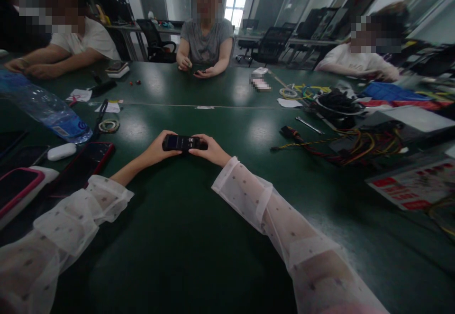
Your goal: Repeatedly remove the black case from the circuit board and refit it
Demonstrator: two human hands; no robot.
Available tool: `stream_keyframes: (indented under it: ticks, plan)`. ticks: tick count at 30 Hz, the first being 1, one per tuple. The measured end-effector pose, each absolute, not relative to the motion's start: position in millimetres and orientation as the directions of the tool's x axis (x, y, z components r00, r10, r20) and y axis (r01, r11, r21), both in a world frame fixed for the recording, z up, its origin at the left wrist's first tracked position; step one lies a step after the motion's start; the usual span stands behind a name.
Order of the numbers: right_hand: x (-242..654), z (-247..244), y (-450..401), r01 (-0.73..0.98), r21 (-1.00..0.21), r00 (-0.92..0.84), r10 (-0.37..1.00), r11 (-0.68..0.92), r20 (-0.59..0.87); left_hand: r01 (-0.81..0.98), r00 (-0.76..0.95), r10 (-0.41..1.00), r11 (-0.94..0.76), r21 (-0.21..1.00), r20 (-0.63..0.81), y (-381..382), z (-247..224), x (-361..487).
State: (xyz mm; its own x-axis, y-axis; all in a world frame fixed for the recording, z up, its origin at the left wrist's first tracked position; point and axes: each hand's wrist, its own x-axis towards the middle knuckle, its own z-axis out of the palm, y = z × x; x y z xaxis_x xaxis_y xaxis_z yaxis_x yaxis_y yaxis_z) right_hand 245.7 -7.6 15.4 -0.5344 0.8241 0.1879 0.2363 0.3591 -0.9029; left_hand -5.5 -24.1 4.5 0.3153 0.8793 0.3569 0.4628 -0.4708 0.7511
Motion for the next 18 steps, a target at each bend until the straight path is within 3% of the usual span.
stream_keyframes:
  ticks: [7,18]
  plan:
    - [250.6,10.5,-4.8,0.461,-0.790,-0.475,0.865,0.404,0.165,0.545,0.286,0.926,-0.367,0.754,0.245,-24.8,7.4,-5.1]
    - [249.8,9.0,-11.8,0.444,-0.761,-0.470,0.846,0.473,0.252,0.549,0.309,0.905,-0.420,0.723,0.292,-23.6,3.0,-6.0]
